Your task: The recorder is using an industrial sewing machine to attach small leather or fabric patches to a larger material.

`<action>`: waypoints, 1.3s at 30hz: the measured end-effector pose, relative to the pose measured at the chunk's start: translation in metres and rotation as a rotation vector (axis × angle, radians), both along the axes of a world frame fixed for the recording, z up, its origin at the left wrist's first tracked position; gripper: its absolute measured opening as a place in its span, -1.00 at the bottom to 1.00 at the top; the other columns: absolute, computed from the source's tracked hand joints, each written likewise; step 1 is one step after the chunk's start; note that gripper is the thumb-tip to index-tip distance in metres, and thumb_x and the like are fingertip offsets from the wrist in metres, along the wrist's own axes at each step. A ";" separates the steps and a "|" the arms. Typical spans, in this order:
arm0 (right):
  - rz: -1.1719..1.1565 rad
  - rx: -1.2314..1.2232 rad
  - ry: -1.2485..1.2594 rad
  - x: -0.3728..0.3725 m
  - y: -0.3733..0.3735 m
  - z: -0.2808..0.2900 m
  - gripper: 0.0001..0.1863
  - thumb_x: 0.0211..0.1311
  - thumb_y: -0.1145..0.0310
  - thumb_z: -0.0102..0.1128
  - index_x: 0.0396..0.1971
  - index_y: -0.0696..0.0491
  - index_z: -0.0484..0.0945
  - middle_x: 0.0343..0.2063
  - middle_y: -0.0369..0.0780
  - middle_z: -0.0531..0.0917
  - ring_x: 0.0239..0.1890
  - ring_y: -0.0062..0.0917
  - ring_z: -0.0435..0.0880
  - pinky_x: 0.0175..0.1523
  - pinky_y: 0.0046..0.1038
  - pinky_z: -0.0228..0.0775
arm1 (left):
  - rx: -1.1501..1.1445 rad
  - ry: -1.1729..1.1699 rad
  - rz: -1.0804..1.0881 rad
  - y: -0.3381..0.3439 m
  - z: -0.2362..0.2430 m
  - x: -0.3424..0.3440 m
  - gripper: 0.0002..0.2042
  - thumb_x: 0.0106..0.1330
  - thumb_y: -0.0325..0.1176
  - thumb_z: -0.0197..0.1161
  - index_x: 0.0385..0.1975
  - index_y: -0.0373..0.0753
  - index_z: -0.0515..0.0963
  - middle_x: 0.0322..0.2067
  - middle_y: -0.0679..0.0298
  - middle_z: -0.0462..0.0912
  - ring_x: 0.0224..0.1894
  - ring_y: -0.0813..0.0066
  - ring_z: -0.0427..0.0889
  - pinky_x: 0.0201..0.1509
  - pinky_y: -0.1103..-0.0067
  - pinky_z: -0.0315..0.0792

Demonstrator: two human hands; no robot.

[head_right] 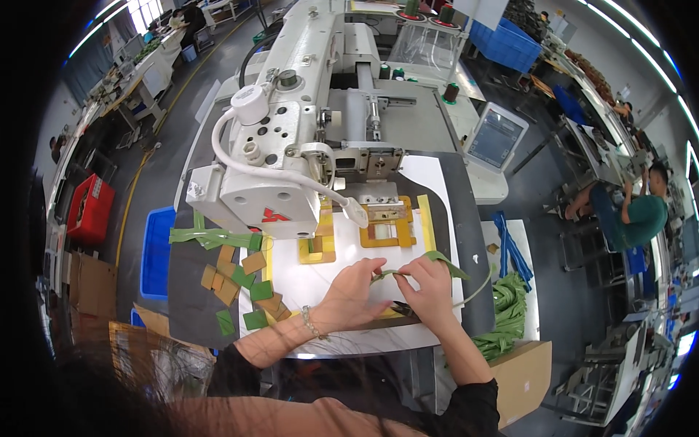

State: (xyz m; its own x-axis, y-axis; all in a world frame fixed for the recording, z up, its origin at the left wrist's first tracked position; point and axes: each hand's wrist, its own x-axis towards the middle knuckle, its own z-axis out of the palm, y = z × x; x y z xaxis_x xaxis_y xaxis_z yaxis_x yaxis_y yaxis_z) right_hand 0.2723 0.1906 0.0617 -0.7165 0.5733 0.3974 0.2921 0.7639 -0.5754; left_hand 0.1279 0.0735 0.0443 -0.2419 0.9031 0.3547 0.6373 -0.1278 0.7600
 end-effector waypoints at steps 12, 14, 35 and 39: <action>0.218 -0.895 -0.394 -0.057 0.073 -0.026 -0.80 0.17 0.29 0.20 -0.49 0.10 0.51 -0.75 -0.38 0.45 -0.76 -0.74 0.35 -0.66 -0.62 0.16 | -0.049 0.280 0.041 -0.039 -0.014 -0.059 -0.81 0.09 -0.46 0.19 -0.27 -0.20 0.47 -0.46 0.22 0.50 -0.36 0.27 0.54 -0.29 0.42 0.40; 0.202 -1.007 -0.435 -0.066 0.079 -0.027 -0.81 0.18 0.29 0.19 -0.49 0.10 0.51 -0.76 -0.38 0.43 -0.76 -0.74 0.34 -0.68 -0.63 0.15 | -0.039 0.480 0.037 -0.045 -0.009 -0.057 -0.84 0.07 -0.43 0.21 -0.33 -0.20 0.48 -0.46 0.29 0.45 -0.36 0.36 0.50 -0.29 0.50 0.35; 0.237 -1.016 -0.513 -0.108 0.081 -0.026 -0.78 0.23 0.26 0.11 -0.48 0.10 0.46 -0.77 -0.37 0.39 -0.76 -0.75 0.34 -0.71 -0.62 0.16 | -0.252 0.706 0.120 -0.042 -0.029 -0.049 -0.36 0.13 0.04 0.24 0.08 -0.35 0.38 0.06 -0.24 0.37 0.15 -0.05 0.37 0.27 0.27 0.19; 0.266 -0.990 -0.548 -0.106 0.085 -0.027 -0.75 0.21 0.20 0.16 -0.42 0.09 0.48 -0.72 -0.36 0.47 -0.75 -0.73 0.40 -0.70 -0.63 0.16 | -0.270 0.695 0.123 -0.036 -0.035 -0.048 -0.32 0.12 0.10 0.21 0.09 -0.36 0.37 0.06 -0.29 0.35 0.16 -0.09 0.35 0.28 0.26 0.18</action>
State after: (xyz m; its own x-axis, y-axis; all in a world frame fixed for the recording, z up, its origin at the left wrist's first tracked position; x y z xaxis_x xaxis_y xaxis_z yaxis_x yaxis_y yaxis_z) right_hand 0.1661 0.2755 0.0350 -0.7981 0.2650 -0.5411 0.5849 0.1255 -0.8013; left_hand 0.0798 0.0379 0.0094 -0.1478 0.9612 0.2328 0.9789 0.1086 0.1730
